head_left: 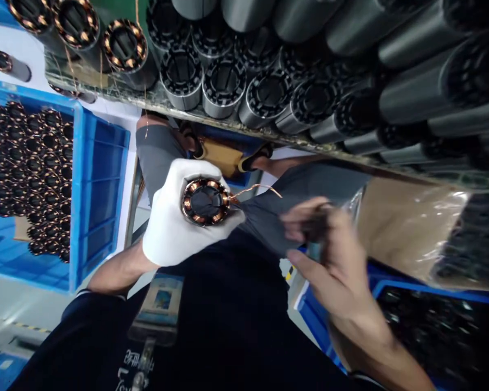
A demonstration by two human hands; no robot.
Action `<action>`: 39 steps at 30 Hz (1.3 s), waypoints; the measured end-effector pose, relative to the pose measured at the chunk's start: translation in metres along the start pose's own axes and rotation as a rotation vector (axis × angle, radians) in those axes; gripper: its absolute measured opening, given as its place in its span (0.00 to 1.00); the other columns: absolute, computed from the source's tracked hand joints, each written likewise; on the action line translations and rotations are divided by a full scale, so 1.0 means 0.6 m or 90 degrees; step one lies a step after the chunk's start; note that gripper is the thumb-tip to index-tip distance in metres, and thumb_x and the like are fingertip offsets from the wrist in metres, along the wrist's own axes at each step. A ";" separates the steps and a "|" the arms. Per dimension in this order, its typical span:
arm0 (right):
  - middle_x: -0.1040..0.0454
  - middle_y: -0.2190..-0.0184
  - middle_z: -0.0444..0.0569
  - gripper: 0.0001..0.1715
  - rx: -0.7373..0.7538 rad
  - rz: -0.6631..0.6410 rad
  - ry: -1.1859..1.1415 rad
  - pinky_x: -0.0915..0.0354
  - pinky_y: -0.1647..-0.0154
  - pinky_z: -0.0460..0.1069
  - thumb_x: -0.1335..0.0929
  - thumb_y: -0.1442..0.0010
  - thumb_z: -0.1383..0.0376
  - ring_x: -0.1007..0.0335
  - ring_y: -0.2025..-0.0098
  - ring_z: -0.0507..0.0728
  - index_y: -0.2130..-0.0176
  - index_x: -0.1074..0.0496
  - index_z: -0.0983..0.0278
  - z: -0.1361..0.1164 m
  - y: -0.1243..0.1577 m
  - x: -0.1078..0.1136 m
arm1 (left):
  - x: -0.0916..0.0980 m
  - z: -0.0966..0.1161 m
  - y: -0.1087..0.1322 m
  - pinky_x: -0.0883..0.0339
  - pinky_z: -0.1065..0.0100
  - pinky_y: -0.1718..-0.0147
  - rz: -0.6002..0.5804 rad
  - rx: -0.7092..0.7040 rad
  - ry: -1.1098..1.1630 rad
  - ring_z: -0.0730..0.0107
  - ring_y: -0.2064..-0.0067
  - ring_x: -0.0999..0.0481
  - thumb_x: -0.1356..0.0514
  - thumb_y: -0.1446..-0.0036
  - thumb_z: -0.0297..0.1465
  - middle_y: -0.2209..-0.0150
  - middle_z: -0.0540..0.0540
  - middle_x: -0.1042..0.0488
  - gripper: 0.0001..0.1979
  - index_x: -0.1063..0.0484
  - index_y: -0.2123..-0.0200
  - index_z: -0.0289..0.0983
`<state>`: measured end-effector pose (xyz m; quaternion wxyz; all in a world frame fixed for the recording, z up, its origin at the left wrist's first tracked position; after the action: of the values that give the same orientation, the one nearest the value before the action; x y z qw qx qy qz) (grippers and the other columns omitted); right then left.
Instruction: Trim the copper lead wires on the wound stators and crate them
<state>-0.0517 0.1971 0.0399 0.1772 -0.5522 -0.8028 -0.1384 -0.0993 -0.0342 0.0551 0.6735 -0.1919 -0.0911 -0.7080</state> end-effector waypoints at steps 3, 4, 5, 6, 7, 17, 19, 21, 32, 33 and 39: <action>0.22 0.48 0.50 0.31 0.013 -0.012 -0.080 0.23 0.48 0.62 0.30 0.26 0.65 0.23 0.49 0.65 0.29 0.24 0.47 0.011 -0.011 -0.039 | -0.017 -0.002 0.004 0.12 0.52 0.47 -0.035 0.005 0.008 0.60 0.51 0.10 0.24 0.34 0.38 0.51 0.47 0.15 0.23 0.30 0.43 0.45; 0.20 0.45 0.50 0.33 0.014 -0.020 -0.099 0.22 0.43 0.62 0.31 0.26 0.67 0.23 0.45 0.65 0.27 0.25 0.46 0.015 -0.016 -0.050 | -0.020 -0.003 0.005 0.12 0.52 0.47 -0.037 0.007 0.003 0.60 0.51 0.10 0.23 0.34 0.38 0.50 0.47 0.15 0.23 0.30 0.43 0.46; 0.20 0.42 0.50 0.36 0.013 -0.019 -0.116 0.23 0.39 0.63 0.32 0.26 0.68 0.23 0.42 0.65 0.26 0.26 0.45 0.018 -0.020 -0.056 | -0.023 -0.004 0.007 0.12 0.52 0.47 -0.038 0.011 -0.007 0.60 0.51 0.10 0.23 0.34 0.39 0.49 0.48 0.15 0.24 0.29 0.43 0.47; 0.19 0.40 0.49 0.38 0.012 -0.018 -0.131 0.23 0.36 0.63 0.32 0.26 0.69 0.23 0.39 0.65 0.25 0.26 0.45 0.021 -0.022 -0.061 | -0.026 -0.004 0.008 0.12 0.52 0.47 -0.038 0.014 -0.020 0.60 0.51 0.10 0.22 0.34 0.39 0.49 0.48 0.15 0.24 0.29 0.43 0.48; 0.19 0.38 0.48 0.39 0.014 -0.017 -0.142 0.24 0.35 0.63 0.33 0.27 0.70 0.23 0.38 0.65 0.24 0.27 0.44 0.023 -0.023 -0.064 | -0.030 -0.004 0.009 0.12 0.52 0.48 -0.043 0.016 -0.032 0.59 0.51 0.10 0.22 0.34 0.40 0.49 0.48 0.15 0.24 0.29 0.44 0.48; 0.15 0.36 0.47 0.39 0.006 0.030 -0.168 0.20 0.50 0.62 0.31 0.29 0.70 0.19 0.51 0.63 0.25 0.24 0.44 0.030 -0.012 -0.070 | -0.033 0.005 0.016 0.13 0.50 0.53 -0.026 0.008 -0.053 0.58 0.56 0.10 0.19 0.38 0.41 0.53 0.49 0.13 0.24 0.26 0.46 0.50; 0.14 0.37 0.46 0.41 0.003 0.034 -0.177 0.19 0.47 0.63 0.31 0.30 0.70 0.17 0.48 0.64 0.25 0.24 0.43 0.034 -0.012 -0.074 | -0.030 0.005 0.019 0.13 0.50 0.54 -0.015 -0.002 -0.052 0.59 0.56 0.10 0.18 0.39 0.39 0.53 0.50 0.13 0.25 0.26 0.46 0.51; 0.13 0.39 0.46 0.42 -0.001 0.035 -0.178 0.17 0.44 0.65 0.31 0.30 0.70 0.15 0.46 0.66 0.24 0.23 0.43 0.038 -0.014 -0.078 | -0.026 0.003 0.021 0.15 0.52 0.56 -0.005 -0.007 -0.045 0.62 0.57 0.11 0.18 0.39 0.36 0.53 0.51 0.14 0.25 0.26 0.46 0.50; 0.09 0.46 0.49 0.16 -0.148 -0.002 -0.161 0.18 0.39 0.61 0.24 0.25 0.54 0.11 0.45 0.65 0.44 0.10 0.56 0.149 -0.076 -0.106 | -0.042 -0.080 0.000 0.18 0.59 0.52 -0.055 -0.001 -0.166 0.64 0.56 0.13 0.25 0.32 0.38 0.54 0.49 0.14 0.15 0.25 0.49 0.45; 0.09 0.51 0.49 0.19 -0.182 -0.028 -0.203 0.18 0.47 0.58 0.24 0.25 0.51 0.12 0.52 0.61 0.43 0.11 0.57 0.167 -0.082 -0.120 | -0.046 -0.094 0.002 0.18 0.59 0.51 -0.074 0.015 -0.174 0.64 0.56 0.13 0.26 0.32 0.37 0.53 0.49 0.14 0.14 0.25 0.49 0.45; 0.23 0.72 0.43 0.35 -0.266 -0.257 -0.509 0.32 0.76 0.50 0.22 0.34 0.32 0.30 0.75 0.54 0.62 0.22 0.59 0.168 -0.091 -0.212 | -0.092 -0.076 0.018 0.27 0.43 0.26 -0.202 -0.165 -0.101 0.56 0.51 0.13 0.25 0.41 0.43 0.59 0.49 0.16 0.16 0.23 0.55 0.44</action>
<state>-0.0741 0.1134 -0.1076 -0.2896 -0.4196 -0.8539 -0.1048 -0.0943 -0.0018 -0.0094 0.5142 -0.3154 -0.0813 -0.7934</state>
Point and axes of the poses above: each hand's wrist, its own y-axis away from the middle knuckle, its own x-axis out of the back of the hand, z = x × y, the point moved 10 cm from there along -y, towards the middle knuckle
